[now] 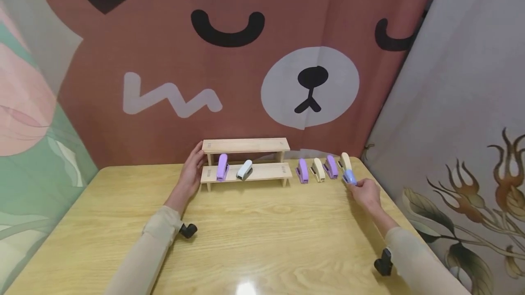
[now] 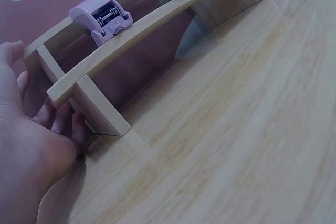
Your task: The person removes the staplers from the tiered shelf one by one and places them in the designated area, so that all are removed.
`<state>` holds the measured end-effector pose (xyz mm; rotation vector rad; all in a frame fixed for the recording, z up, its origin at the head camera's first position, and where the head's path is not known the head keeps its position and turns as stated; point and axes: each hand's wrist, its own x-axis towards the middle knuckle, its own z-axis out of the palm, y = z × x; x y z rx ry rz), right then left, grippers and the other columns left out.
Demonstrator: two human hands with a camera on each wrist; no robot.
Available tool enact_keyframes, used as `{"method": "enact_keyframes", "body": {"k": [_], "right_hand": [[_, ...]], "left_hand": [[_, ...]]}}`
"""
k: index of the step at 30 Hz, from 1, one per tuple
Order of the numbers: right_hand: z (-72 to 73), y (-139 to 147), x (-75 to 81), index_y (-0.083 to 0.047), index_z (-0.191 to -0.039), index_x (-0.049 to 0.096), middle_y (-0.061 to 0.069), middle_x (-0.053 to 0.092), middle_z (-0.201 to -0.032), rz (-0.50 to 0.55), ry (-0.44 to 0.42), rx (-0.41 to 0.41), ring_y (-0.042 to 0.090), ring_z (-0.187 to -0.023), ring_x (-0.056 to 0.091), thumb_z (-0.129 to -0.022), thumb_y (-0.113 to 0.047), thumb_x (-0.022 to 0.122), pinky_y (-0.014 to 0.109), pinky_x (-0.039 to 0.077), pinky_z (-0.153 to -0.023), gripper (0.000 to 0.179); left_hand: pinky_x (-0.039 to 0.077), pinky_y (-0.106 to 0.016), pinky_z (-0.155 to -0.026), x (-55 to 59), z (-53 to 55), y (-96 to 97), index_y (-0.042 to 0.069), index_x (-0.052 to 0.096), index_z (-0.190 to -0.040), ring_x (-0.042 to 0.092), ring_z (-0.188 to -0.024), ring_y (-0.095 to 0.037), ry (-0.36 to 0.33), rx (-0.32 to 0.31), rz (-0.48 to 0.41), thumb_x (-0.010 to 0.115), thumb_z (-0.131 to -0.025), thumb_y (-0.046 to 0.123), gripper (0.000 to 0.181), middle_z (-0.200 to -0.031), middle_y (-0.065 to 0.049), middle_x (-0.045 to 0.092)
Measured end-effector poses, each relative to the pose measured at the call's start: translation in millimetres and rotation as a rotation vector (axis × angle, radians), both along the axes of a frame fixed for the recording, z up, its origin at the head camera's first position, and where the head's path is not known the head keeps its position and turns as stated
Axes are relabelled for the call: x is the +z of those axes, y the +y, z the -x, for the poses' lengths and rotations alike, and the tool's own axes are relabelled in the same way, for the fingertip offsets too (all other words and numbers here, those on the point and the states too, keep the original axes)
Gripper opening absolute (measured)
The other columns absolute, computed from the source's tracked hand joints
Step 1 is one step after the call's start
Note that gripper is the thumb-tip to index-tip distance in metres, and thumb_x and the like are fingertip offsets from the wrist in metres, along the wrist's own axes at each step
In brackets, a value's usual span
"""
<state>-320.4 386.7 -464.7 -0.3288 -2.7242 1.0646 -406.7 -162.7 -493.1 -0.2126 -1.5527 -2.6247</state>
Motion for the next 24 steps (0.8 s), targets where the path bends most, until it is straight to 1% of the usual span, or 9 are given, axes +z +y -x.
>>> {"method": "enact_keyframes", "body": {"k": [2, 6, 8, 12, 19, 24], "right_hand": [[1.0, 2.9, -1.3, 0.013, -0.103, 0.065, 0.009, 0.071, -0.074, 0.004, -0.006, 0.002, 0.014, -0.063, 0.062, -0.095, -0.022, 0.069, 0.029, 0.049, -0.052, 0.036], [2.8, 7.7, -2.1, 0.012, -0.1, 0.065, 0.009, 0.07, -0.073, 0.002, -0.003, 0.008, 0.015, -0.063, 0.06, -0.095, -0.023, 0.069, 0.028, 0.047, -0.051, 0.035], [3.0, 8.7, -2.8, 0.012, -0.098, 0.067, 0.009, 0.07, -0.073, 0.005, -0.002, 0.018, 0.015, -0.063, 0.059, -0.096, -0.021, 0.069, 0.028, 0.046, -0.051, 0.033], [3.4, 9.4, -5.1, 0.012, -0.094, 0.068, 0.008, 0.068, -0.07, 0.009, 0.013, 0.042, 0.015, -0.062, 0.058, -0.096, -0.018, 0.07, 0.028, 0.045, -0.05, 0.03], [6.1, 10.7, -11.6, 0.008, -0.089, 0.069, 0.004, 0.066, -0.067, 0.003, 0.004, 0.048, 0.016, -0.062, 0.056, -0.094, -0.019, 0.072, 0.029, 0.043, -0.05, 0.028], [5.7, 13.0, -13.5, 0.006, -0.085, 0.069, 0.004, 0.065, -0.066, 0.0, 0.007, 0.05, 0.018, -0.062, 0.055, -0.091, -0.018, 0.073, 0.029, 0.044, -0.051, 0.025]], "left_hand": [[0.017, -0.05, -0.119, 0.7, 0.8, 1.4, 0.023, 0.043, -0.157, 0.036, -0.137, -0.034, 0.009, 0.003, -0.015, 0.058, -0.106, 0.027, 0.053, -0.149, -0.008, 0.045], [0.018, -0.05, -0.119, 1.6, 2.6, 3.1, 0.023, 0.044, -0.156, 0.038, -0.135, -0.032, 0.013, 0.007, -0.011, 0.058, -0.106, 0.028, 0.052, -0.148, -0.007, 0.046], [0.019, -0.05, -0.118, 1.4, 3.2, 3.3, 0.024, 0.044, -0.156, 0.038, -0.135, -0.031, 0.012, 0.006, -0.002, 0.058, -0.106, 0.028, 0.053, -0.148, -0.007, 0.046], [0.017, -0.052, -0.118, -0.2, 4.1, 2.8, 0.024, 0.043, -0.157, 0.036, -0.136, -0.033, 0.022, 0.006, 0.007, 0.058, -0.106, 0.029, 0.054, -0.148, -0.007, 0.046], [0.019, -0.047, -0.118, -4.2, 1.9, 0.5, 0.024, 0.043, -0.157, 0.037, -0.136, -0.031, 0.009, 0.013, 0.011, 0.058, -0.106, 0.029, 0.053, -0.149, -0.006, 0.045], [0.018, -0.049, -0.118, -4.1, 0.5, 0.7, 0.024, 0.044, -0.156, 0.037, -0.136, -0.032, 0.013, 0.009, 0.006, 0.058, -0.106, 0.029, 0.052, -0.149, -0.006, 0.046]]}}
